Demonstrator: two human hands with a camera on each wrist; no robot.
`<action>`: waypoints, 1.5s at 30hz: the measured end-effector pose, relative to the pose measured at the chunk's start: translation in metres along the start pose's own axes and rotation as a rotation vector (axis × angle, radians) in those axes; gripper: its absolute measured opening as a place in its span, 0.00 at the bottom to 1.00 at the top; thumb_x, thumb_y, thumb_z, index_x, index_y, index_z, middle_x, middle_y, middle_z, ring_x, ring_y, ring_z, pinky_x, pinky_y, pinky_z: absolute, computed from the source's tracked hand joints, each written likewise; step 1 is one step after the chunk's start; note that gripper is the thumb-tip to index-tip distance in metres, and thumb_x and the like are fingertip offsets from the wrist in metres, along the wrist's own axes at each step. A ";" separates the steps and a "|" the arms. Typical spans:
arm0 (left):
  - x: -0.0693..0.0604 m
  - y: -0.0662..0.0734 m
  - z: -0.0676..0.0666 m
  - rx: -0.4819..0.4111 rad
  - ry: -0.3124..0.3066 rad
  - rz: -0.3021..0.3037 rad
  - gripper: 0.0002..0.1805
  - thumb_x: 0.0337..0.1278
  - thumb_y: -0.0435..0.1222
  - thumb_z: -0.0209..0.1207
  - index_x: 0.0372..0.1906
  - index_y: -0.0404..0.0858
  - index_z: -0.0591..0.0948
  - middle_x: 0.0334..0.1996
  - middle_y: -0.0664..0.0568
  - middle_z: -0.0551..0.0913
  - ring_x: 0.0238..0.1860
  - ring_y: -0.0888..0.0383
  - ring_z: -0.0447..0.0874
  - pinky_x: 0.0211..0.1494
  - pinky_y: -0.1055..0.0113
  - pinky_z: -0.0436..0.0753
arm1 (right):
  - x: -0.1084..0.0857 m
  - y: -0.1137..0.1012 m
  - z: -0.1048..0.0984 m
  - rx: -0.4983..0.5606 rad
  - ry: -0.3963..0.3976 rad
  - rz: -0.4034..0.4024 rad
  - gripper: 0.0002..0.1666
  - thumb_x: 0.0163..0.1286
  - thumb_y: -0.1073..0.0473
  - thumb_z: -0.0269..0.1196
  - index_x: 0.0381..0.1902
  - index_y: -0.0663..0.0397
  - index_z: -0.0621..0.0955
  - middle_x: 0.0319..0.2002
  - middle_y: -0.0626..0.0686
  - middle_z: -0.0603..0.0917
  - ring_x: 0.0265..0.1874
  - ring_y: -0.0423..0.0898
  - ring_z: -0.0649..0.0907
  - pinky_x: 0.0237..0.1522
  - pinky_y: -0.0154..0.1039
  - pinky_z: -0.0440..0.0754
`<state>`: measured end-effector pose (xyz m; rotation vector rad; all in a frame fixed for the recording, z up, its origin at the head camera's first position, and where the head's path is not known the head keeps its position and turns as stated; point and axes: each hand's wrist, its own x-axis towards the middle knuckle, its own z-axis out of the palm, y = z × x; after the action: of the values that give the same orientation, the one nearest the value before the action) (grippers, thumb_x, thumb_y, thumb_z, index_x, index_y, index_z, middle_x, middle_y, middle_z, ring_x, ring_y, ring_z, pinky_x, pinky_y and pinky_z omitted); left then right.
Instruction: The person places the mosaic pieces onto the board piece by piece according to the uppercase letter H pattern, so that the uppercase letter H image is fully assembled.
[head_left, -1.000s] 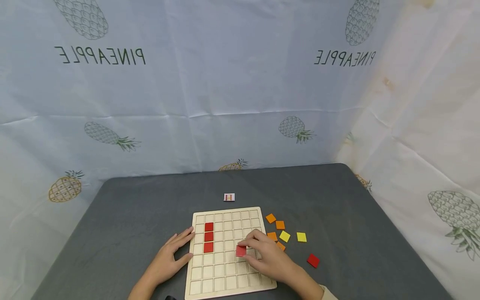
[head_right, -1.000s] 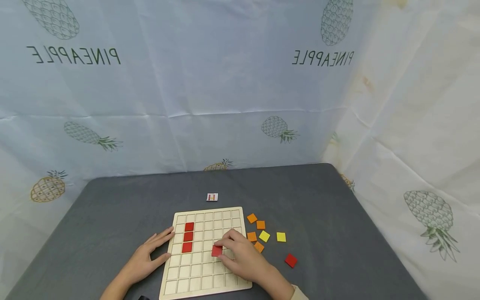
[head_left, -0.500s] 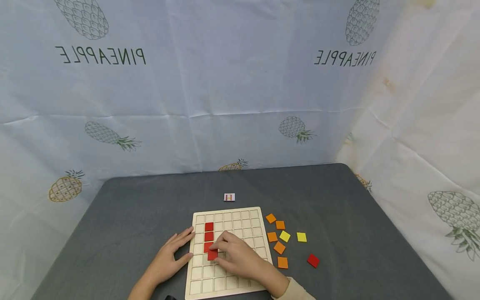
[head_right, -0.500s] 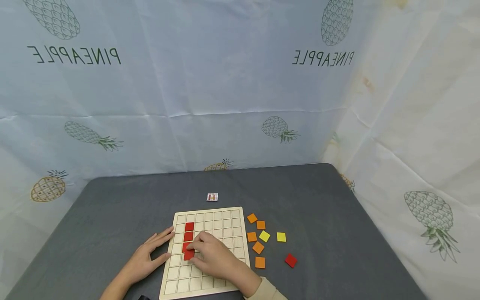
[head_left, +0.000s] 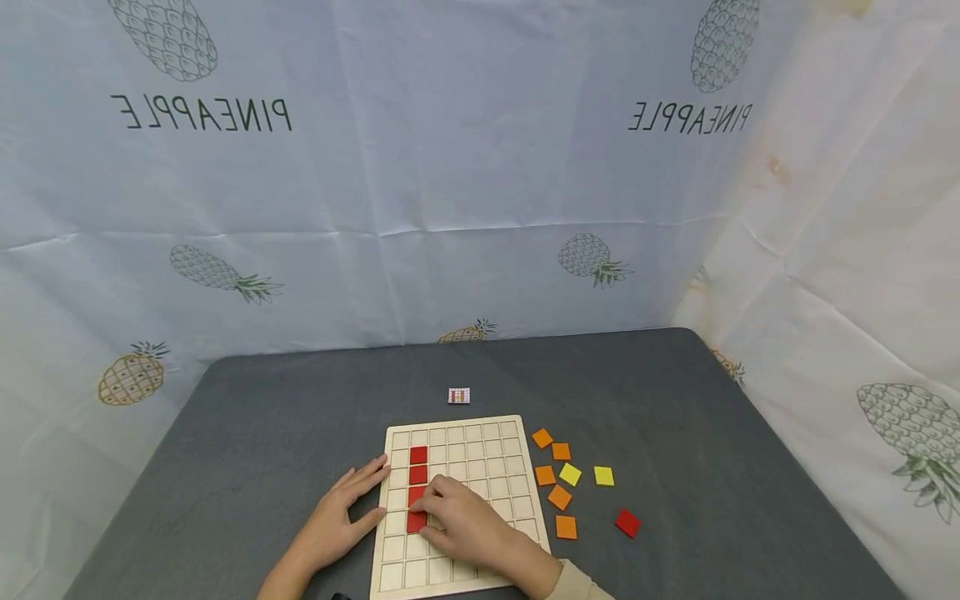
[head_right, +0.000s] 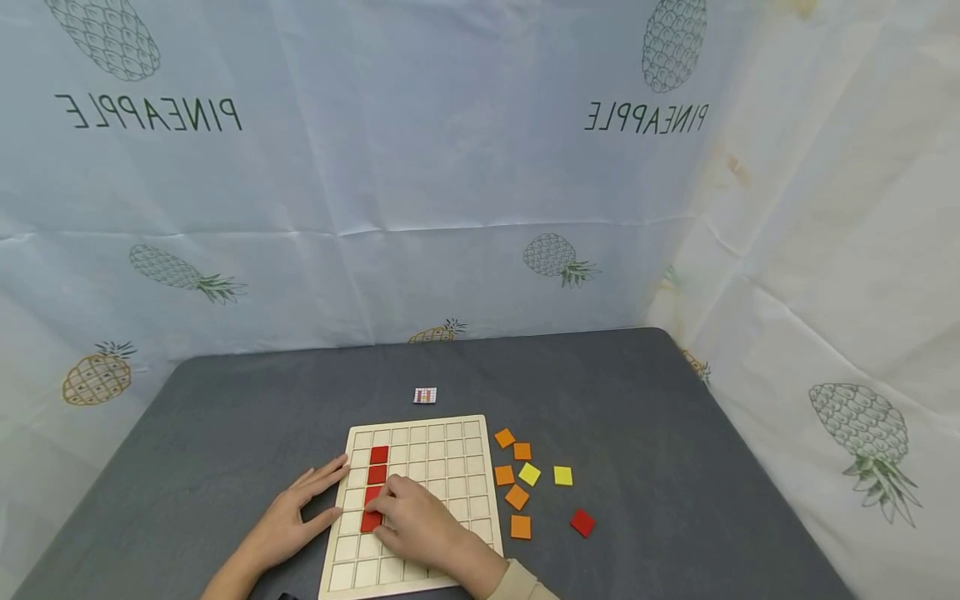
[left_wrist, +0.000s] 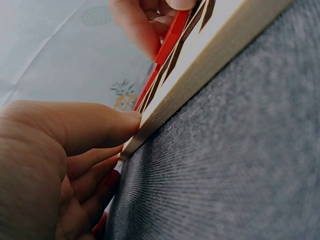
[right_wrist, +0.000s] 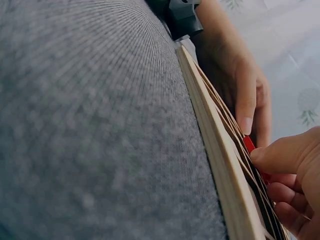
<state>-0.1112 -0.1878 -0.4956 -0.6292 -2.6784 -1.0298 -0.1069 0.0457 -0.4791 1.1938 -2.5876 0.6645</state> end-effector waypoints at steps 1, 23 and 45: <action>-0.001 0.000 0.000 0.000 -0.001 -0.003 0.27 0.52 0.43 0.66 0.59 0.40 0.79 0.63 0.49 0.75 0.62 0.44 0.73 0.65 0.93 0.45 | 0.000 0.000 0.001 0.001 -0.002 0.002 0.13 0.57 0.57 0.69 0.42 0.47 0.85 0.35 0.40 0.75 0.30 0.28 0.71 0.33 0.10 0.64; 0.000 -0.001 -0.004 0.007 -0.047 -0.045 0.28 0.53 0.44 0.65 0.60 0.40 0.78 0.65 0.50 0.73 0.64 0.44 0.71 0.72 0.76 0.52 | 0.000 0.001 0.008 0.110 -0.024 0.101 0.13 0.60 0.58 0.67 0.44 0.45 0.84 0.39 0.41 0.76 0.36 0.30 0.74 0.39 0.17 0.72; 0.000 -0.002 -0.002 -0.012 -0.069 -0.036 0.29 0.53 0.44 0.65 0.61 0.40 0.77 0.65 0.50 0.72 0.65 0.45 0.70 0.71 0.85 0.45 | -0.030 0.015 -0.057 0.252 -0.026 0.199 0.19 0.65 0.58 0.63 0.54 0.50 0.79 0.51 0.42 0.79 0.51 0.39 0.79 0.52 0.36 0.82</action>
<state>-0.1122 -0.1900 -0.4948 -0.6317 -2.7549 -1.0524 -0.0986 0.1013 -0.4450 1.0225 -2.7304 1.0497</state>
